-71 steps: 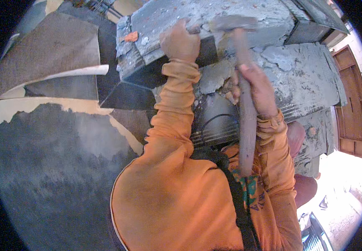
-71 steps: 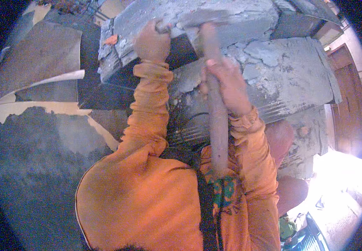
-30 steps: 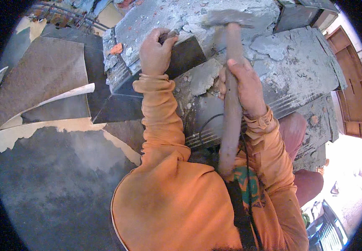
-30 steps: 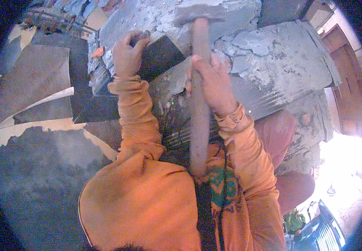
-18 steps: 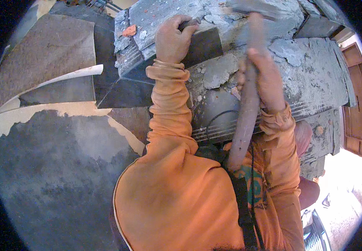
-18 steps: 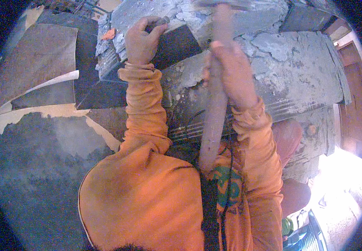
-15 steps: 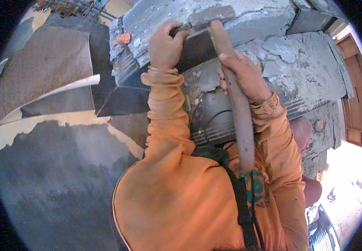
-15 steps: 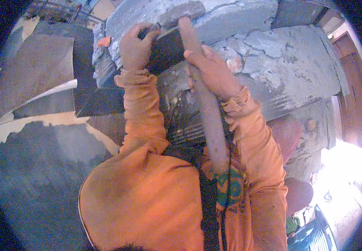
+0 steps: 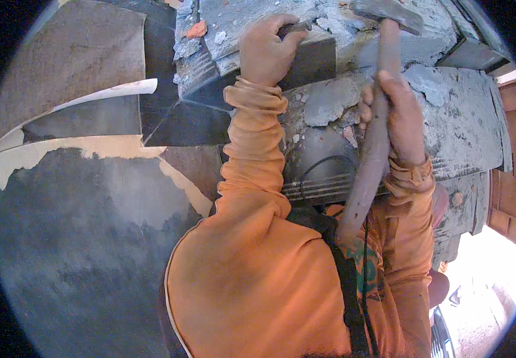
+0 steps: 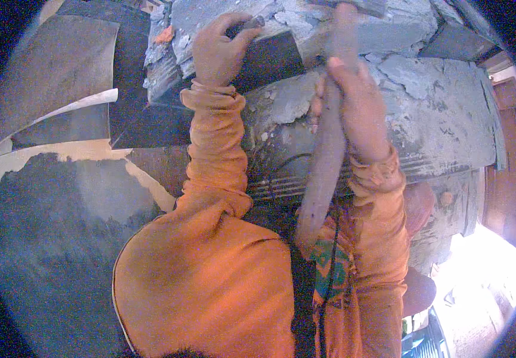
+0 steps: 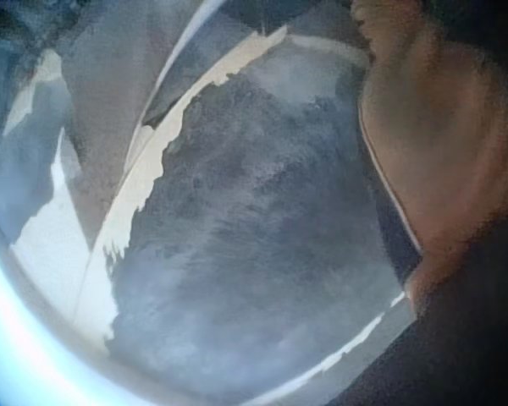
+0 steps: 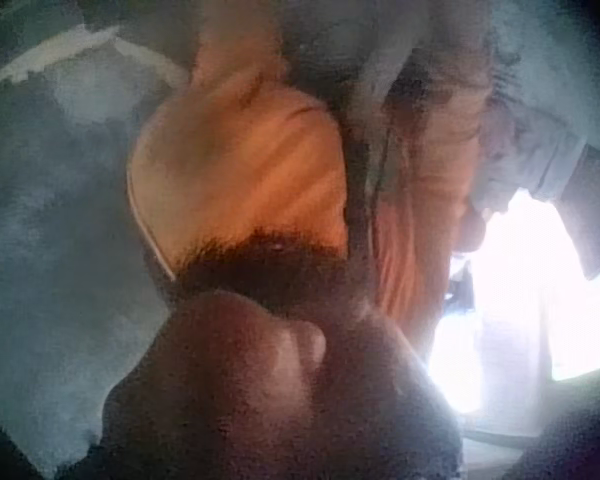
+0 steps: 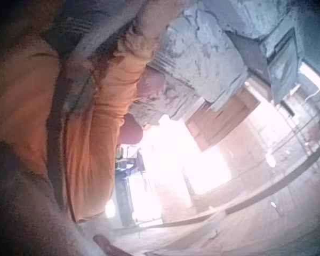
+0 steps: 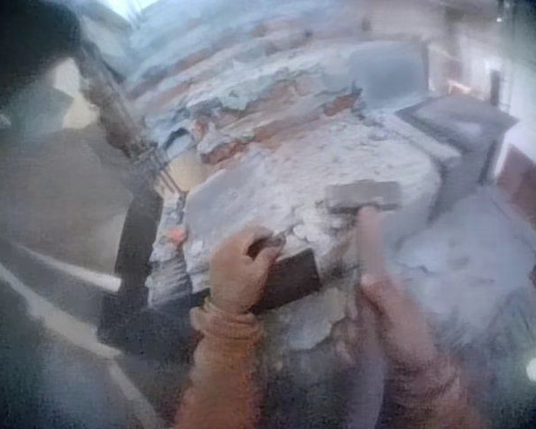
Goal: The person uses a hammer and a chisel-like tool to break apart sections of concrete and brick stairs, prying loose fragments and striking the masonry to dismantle the structure.
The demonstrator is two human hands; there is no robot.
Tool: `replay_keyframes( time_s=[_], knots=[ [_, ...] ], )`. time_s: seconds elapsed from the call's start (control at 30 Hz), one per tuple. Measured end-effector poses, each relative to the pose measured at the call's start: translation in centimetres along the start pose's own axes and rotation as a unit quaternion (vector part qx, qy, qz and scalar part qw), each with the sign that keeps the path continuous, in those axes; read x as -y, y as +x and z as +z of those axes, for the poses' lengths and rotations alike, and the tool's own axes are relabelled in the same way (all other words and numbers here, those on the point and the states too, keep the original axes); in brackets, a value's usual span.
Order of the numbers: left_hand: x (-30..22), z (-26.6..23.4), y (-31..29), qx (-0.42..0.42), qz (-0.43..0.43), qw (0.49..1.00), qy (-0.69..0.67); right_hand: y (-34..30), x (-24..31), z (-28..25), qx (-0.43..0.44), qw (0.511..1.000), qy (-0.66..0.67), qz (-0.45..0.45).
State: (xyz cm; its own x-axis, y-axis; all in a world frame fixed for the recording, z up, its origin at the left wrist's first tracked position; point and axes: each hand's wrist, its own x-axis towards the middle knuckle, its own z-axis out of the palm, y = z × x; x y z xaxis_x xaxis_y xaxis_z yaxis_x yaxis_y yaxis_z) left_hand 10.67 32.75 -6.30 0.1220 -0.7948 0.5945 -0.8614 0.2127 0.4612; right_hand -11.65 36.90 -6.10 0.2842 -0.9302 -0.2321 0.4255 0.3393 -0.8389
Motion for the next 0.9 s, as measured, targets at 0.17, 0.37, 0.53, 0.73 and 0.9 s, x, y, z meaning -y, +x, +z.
replay_keyframes(
  time_s=[0.17,0.37,0.53,0.73,0.9],
  knots=[
    [0.9,-1.4,-0.2,0.016,-0.015,1.000,0.000,0.5,-0.3,0.7,0.129,0.988,-0.074,0.033],
    [-0.4,-0.6,0.1,0.021,-0.020,1.000,0.004,0.6,-0.5,-0.1,0.137,0.976,-0.170,0.010],
    [-0.2,-0.4,0.3,0.015,0.025,1.000,-0.003,-0.4,-0.3,-1.2,0.111,0.984,-0.131,0.055],
    [1.1,-0.3,-0.8,0.000,0.039,0.999,0.000,-6.1,0.7,-4.5,0.088,0.972,-0.218,0.009],
    [0.1,-1.1,0.8,0.077,0.074,0.994,-0.008,-8.7,0.8,-6.8,0.021,0.963,-0.266,-0.034]
  ],
)
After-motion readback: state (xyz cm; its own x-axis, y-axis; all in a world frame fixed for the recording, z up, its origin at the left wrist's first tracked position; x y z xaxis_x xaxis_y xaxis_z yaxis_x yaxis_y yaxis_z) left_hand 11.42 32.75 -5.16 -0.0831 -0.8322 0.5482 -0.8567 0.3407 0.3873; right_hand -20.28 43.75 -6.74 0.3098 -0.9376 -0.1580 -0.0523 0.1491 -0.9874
